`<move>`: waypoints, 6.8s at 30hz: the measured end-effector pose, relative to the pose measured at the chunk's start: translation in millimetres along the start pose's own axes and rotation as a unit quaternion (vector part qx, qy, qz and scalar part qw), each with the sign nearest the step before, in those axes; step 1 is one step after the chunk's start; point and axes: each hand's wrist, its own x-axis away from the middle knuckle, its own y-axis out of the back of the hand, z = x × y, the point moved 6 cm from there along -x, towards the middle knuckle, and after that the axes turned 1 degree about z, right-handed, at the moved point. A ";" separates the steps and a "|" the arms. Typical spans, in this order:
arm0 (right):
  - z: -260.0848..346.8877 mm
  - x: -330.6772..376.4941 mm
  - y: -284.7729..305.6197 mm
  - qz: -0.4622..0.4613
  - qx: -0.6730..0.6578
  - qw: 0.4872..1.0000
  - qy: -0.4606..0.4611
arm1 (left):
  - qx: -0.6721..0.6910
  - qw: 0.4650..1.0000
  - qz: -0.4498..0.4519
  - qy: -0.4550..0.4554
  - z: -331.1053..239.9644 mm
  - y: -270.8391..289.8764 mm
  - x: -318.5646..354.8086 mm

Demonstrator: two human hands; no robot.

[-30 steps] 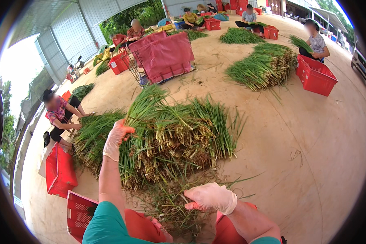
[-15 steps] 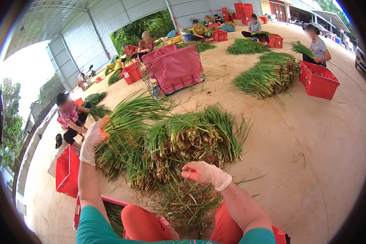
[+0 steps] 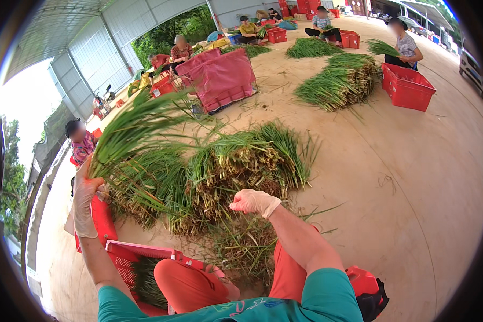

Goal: The person cleans and bundles chives by hand, stripping away dry outer layers and organizing them into neat bundles before placing them into a red plastic crate.

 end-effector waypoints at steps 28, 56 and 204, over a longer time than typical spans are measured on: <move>63.8 17.7 -36.1 0.196 -0.602 0.753 0.181 | -0.575 0.728 0.052 -0.371 -82.0 -155.2 76.1; 81.1 58.7 52.8 -0.094 -0.642 0.669 0.363 | -0.176 0.920 0.201 -0.287 -66.8 -259.2 129.0; -4.0 57.3 94.4 -0.333 -0.637 0.672 0.177 | -0.005 0.917 0.374 -0.141 -55.1 -265.9 172.7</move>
